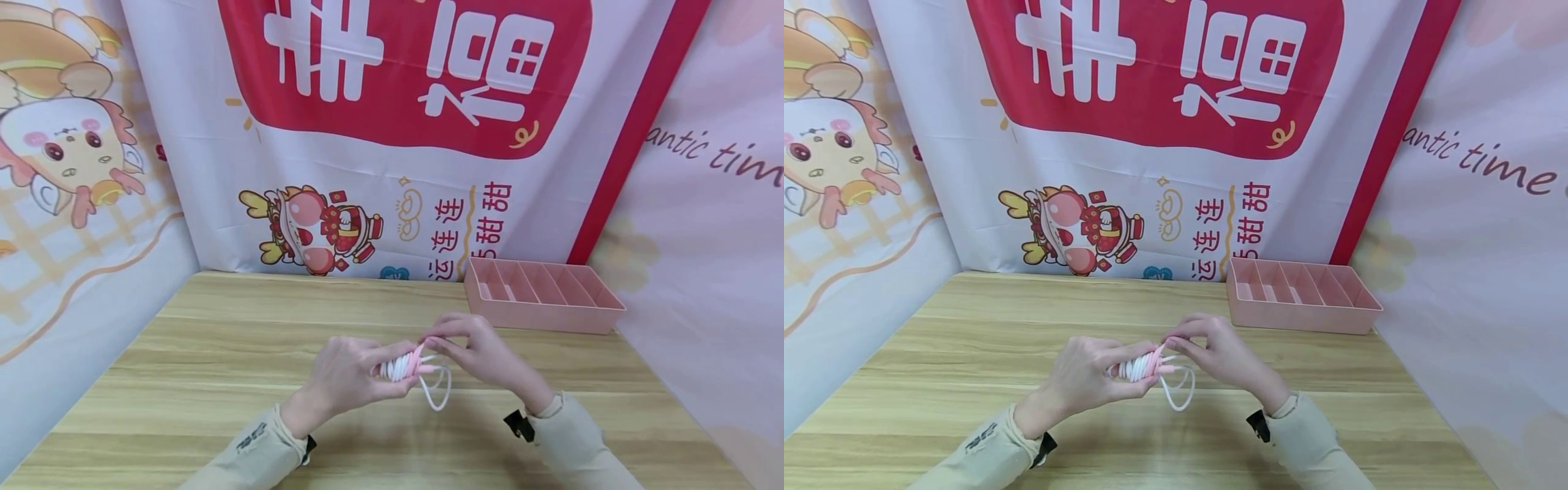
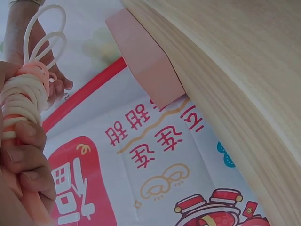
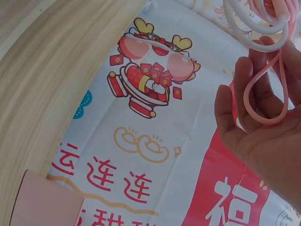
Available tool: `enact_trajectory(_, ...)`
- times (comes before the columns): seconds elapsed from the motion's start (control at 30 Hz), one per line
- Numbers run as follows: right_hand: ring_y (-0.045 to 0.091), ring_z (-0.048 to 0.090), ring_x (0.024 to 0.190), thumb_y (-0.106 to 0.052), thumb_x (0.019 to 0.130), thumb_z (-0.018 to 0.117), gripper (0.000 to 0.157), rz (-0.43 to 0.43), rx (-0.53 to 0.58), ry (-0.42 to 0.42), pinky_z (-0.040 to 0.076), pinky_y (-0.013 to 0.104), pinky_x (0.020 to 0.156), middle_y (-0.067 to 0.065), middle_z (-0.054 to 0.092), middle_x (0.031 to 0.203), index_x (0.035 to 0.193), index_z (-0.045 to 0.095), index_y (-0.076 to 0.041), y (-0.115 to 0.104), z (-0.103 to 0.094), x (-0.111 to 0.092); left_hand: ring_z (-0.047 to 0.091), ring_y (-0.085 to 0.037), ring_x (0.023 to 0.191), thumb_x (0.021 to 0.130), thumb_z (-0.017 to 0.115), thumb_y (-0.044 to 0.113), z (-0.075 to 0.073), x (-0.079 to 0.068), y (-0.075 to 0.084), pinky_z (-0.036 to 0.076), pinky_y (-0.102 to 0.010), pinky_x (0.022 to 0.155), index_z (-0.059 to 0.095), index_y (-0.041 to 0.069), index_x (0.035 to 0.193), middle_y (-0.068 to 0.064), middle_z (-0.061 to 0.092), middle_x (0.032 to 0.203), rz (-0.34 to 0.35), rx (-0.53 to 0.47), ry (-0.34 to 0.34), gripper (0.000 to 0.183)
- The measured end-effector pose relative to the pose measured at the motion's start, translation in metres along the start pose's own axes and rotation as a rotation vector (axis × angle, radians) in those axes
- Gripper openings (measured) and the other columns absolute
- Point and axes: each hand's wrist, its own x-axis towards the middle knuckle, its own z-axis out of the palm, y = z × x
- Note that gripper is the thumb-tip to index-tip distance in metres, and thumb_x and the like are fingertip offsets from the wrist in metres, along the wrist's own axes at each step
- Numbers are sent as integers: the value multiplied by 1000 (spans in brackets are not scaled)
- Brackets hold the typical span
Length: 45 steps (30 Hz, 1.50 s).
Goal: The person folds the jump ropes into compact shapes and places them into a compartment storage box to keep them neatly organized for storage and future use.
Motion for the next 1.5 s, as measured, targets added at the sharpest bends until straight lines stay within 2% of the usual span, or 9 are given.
enact_trajectory(0.23,12,63,88,-18,95,67,14,36,-2,-13,53,31,77,-7,70,94,104,77,-13,2,-1,0,28,6,45,81,75,51,0,0,1,18,-11,40,75,26,114,13,49,54,20,-16,3,41)
enact_trajectory(0.47,13,64,90,-20,96,66,16,88,21,-36,54,34,79,-10,69,95,105,77,-13,0,-4,-1,28,7,45,81,75,50,0,0,2,18,-10,41,75,24,115,13,50,55,27,-33,20,43)
enact_trajectory(0.7,10,64,85,-27,96,65,16,129,-10,-37,55,36,73,-11,70,93,101,77,-18,-1,-6,-1,31,5,46,84,72,49,3,1,5,20,-11,41,65,23,132,12,53,58,22,-16,1,55)
enact_trajectory(0.83,11,63,80,-29,96,65,16,148,-4,-37,54,35,70,-7,71,88,99,78,-19,0,-5,-1,30,4,46,87,69,49,4,0,6,19,-12,41,63,23,135,12,51,59,23,18,-20,54)
enact_trajectory(0.93,12,62,76,-29,97,65,16,160,22,-46,53,35,68,-6,71,84,98,78,-20,0,-3,0,33,3,47,89,67,48,5,0,7,21,-13,41,62,20,135,12,52,61,-1,14,-44,54)
enact_trajectory(1.03,12,62,73,-28,97,65,16,179,52,-56,54,35,65,-8,70,81,98,78,-18,0,-2,0,38,3,50,91,65,45,6,0,8,25,-13,41,64,15,132,9,62,72,-48,-21,-82,51)
enact_trajectory(1.17,10,58,67,-28,97,65,17,211,86,-75,51,28,59,-7,69,78,97,78,-17,-1,-1,1,40,3,53,89,66,40,7,0,9,27,-14,41,64,13,127,7,67,82,-93,-65,-105,47)
enact_trajectory(1.33,8,48,58,-29,98,62,19,261,155,-122,40,21,50,-3,66,71,99,78,-18,-2,-1,0,36,2,50,88,66,38,8,-1,8,23,-14,40,62,18,131,10,63,77,-54,-76,-60,48)
enact_trajectory(1.5,7,43,56,-27,101,58,24,317,210,-183,36,21,50,1,60,65,90,77,-18,-2,-3,-1,26,2,48,88,64,42,8,-2,7,18,-14,40,61,24,136,14,44,62,-20,-35,-25,52)
